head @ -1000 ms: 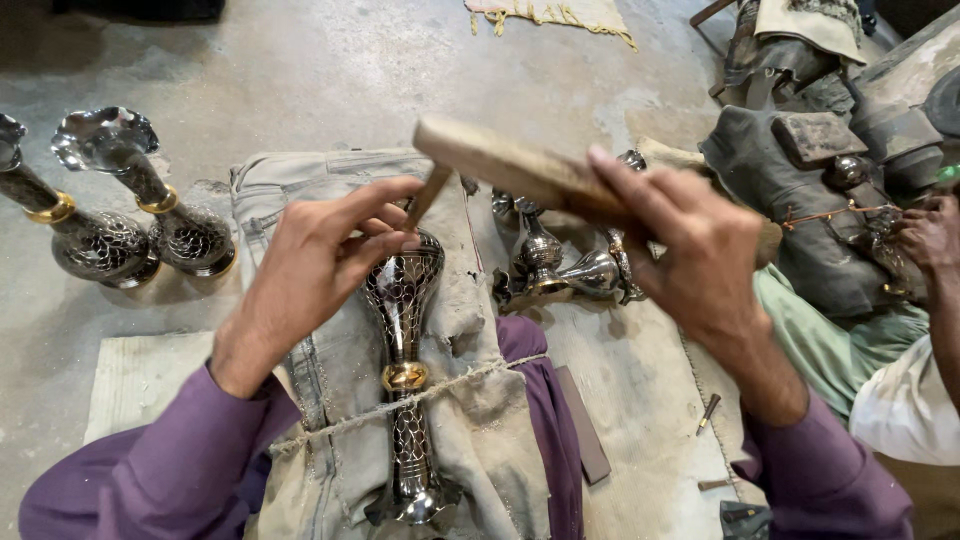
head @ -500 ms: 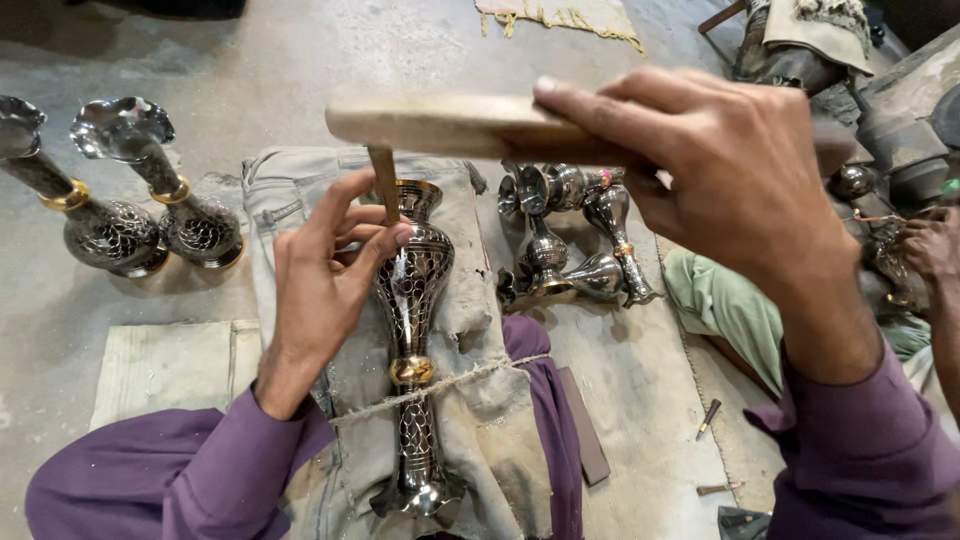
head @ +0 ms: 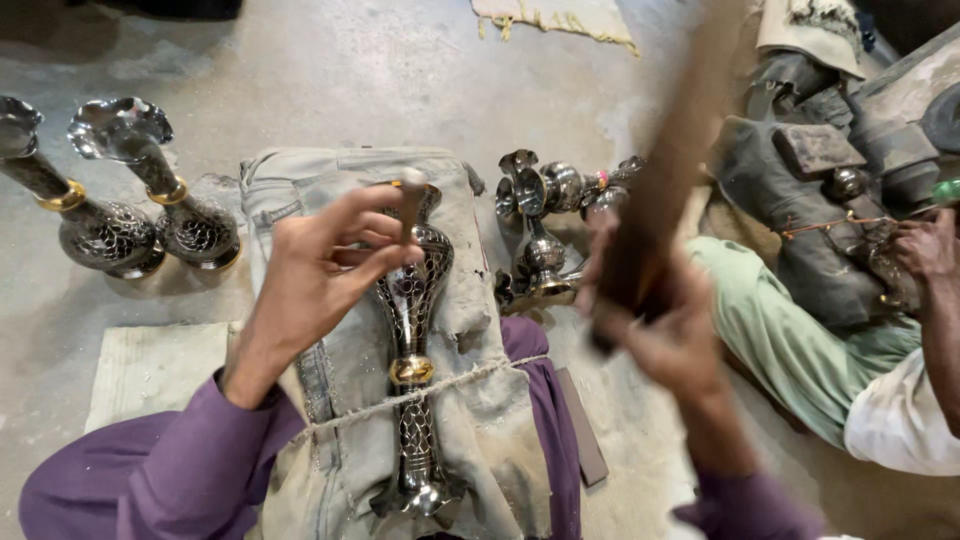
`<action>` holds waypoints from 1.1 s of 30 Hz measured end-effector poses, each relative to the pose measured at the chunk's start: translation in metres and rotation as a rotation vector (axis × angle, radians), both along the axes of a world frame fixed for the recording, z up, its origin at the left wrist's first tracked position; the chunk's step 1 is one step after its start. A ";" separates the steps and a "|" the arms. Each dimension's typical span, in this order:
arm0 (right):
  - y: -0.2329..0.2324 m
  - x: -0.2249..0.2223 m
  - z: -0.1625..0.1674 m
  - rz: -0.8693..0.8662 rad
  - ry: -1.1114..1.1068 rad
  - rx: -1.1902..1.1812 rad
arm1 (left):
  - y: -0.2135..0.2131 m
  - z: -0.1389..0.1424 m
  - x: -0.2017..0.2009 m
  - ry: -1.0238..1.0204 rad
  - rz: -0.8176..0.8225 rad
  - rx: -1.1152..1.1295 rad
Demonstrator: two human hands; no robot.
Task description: The person sits on the floor and decorates a silver vase with an engraved pattern, holding a small punch against the vase surface with one hand and striking it with a wooden mallet held in the other hand, repositioning the punch repeatedly around the vase body and neck.
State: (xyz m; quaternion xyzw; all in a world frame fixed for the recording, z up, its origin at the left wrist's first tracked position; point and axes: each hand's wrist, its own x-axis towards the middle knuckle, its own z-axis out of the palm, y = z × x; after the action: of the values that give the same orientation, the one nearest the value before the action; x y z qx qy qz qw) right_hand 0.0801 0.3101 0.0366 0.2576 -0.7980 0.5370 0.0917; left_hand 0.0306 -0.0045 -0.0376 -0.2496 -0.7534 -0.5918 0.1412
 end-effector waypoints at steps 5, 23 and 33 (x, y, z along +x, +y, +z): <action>-0.022 0.025 -0.112 0.261 -0.218 -0.416 | 0.003 0.003 -0.012 0.130 -0.087 -0.189; 0.043 0.007 -0.033 -0.481 0.585 0.823 | 0.002 0.020 -0.003 0.206 -0.061 -0.399; 0.019 0.000 0.002 -0.363 0.437 0.640 | 0.007 0.007 0.012 0.107 0.032 -0.150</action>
State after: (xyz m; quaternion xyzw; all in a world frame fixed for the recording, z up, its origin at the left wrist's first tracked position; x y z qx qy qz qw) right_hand 0.0799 0.3289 0.0387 0.2361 -0.9186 0.1700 0.2674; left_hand 0.0423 0.0023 -0.0303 -0.2786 -0.7909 -0.5172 0.1714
